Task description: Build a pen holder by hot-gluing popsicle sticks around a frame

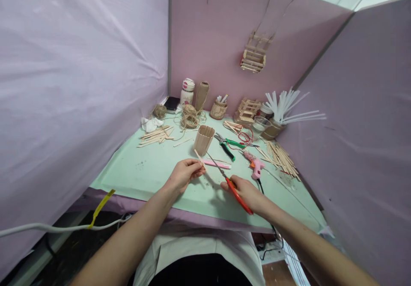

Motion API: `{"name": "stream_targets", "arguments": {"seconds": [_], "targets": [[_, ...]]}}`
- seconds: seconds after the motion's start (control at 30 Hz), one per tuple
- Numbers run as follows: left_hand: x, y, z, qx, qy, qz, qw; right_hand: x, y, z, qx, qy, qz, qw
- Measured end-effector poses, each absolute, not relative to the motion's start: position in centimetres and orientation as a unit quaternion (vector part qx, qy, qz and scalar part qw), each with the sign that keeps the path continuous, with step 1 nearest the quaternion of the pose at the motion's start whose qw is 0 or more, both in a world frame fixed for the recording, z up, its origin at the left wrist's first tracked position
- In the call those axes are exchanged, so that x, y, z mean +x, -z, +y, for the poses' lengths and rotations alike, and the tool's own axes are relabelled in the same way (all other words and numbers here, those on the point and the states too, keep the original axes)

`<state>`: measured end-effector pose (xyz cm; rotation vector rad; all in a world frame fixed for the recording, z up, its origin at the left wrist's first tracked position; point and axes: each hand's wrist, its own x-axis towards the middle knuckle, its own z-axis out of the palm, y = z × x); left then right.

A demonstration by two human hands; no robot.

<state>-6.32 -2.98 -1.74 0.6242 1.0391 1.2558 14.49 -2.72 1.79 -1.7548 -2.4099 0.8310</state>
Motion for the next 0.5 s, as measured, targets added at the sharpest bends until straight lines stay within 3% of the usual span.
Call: {"name": "stream_targets", "arguments": {"seconds": [0.2,0.5], "targets": [[-6.7,1.9,-2.9,0.318,-0.56,0.493,0.585,15.8,-2.5,-0.4,-0.611,-0.209,-0.76,0.074],[-5.9,2.1,-3.9,0.354,-0.572,0.494,0.551,12.8,1.5,-2.6,-0.563,-0.378,-0.705,0.207]]}}
